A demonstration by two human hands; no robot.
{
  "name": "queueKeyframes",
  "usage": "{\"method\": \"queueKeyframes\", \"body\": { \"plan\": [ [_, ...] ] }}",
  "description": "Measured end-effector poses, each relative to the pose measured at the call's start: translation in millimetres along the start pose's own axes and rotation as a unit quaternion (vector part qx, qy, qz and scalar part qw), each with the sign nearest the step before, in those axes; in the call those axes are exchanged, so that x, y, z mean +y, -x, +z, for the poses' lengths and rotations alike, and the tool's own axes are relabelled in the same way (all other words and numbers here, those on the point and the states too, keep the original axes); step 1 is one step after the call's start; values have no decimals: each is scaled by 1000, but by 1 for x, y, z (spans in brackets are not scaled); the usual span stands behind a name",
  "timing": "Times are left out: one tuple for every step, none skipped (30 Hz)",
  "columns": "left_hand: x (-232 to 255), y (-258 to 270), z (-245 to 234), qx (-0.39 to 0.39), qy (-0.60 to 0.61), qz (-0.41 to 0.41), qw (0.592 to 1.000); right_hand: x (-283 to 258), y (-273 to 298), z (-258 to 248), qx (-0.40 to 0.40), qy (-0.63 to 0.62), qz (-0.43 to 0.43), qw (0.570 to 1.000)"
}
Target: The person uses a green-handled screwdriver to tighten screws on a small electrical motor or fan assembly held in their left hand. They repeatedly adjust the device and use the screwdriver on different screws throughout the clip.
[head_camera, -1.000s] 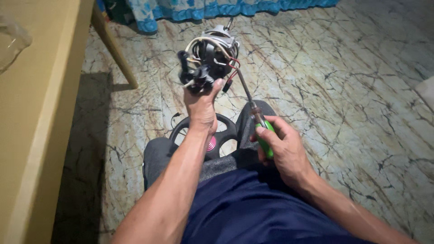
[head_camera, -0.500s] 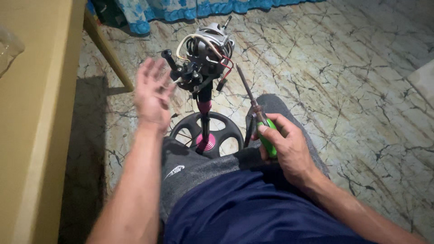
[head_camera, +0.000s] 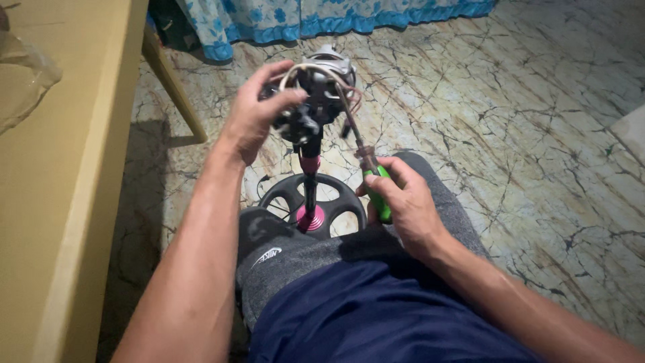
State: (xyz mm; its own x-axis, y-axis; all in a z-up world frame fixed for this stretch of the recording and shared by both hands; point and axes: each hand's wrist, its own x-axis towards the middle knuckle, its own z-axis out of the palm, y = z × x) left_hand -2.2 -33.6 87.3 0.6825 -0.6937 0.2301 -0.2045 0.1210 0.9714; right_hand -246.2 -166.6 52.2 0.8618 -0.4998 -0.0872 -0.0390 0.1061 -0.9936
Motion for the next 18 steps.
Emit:
{"method": "queueKeyframes", "body": {
  "plan": [
    [1, 1, 3, -9, -13, 5, 1000, 0, 2, 0, 0, 5, -4, 1000],
    [2, 2, 6, -18, -27, 10, 999, 0, 4, -2, 0, 11, -9, 1000],
    [4, 1, 10, -21, -47, -6, 999, -2, 4, -4, -1, 18, -13, 1000],
    [6, 1, 13, -25, -67, -21, 997, -3, 5, -6, 1, 16, -16, 1000],
    [7, 2, 16, -29, -86, -38, 995, -2, 7, -7, 4, 14, -18, 1000],
    [7, 2, 20, -24, -72, -49, 996, -2, 9, -8, 7, 12, -20, 1000],
    [9, 0, 23, -20, -59, -61, 996, -2, 9, -11, 17, 12, -18, 1000],
    [11, -1, 26, -16, -47, -74, 996, -3, 10, -13, 26, 12, -15, 999],
    [12, -3, 29, -17, -17, -82, 996, -3, 12, -16, 35, 14, -13, 999],
    [12, -5, 30, -18, 14, -91, 996, -3, 12, -19, 49, 17, -7, 999],
    [13, -7, 30, -18, 43, -101, 994, -3, 12, -21, 62, 19, -1, 998],
    [13, -10, 32, -2, 3, -82, 997, -3, 11, -24, 75, 20, 5, 997],
    [14, -14, 34, 15, -37, -63, 997, -4, 12, -26, 78, 33, -1, 996],
    [15, -16, 36, 32, -77, -44, 996, -4, 12, -29, 81, 45, -6, 996],
    [14, -19, 36, 42, -106, -56, 992, -3, 12, -31, 84, 57, -12, 995],
    [14, -20, 36, 52, -135, -68, 987, -2, 12, -34, 81, 66, -19, 994],
    [15, -22, 38, 62, -164, -79, 981, -3, 13, -37, 77, 74, -27, 994],
    [16, -24, 40, 79, -196, -62, 976, -4, 13, -40, 73, 83, -35, 993]
  ]
}}
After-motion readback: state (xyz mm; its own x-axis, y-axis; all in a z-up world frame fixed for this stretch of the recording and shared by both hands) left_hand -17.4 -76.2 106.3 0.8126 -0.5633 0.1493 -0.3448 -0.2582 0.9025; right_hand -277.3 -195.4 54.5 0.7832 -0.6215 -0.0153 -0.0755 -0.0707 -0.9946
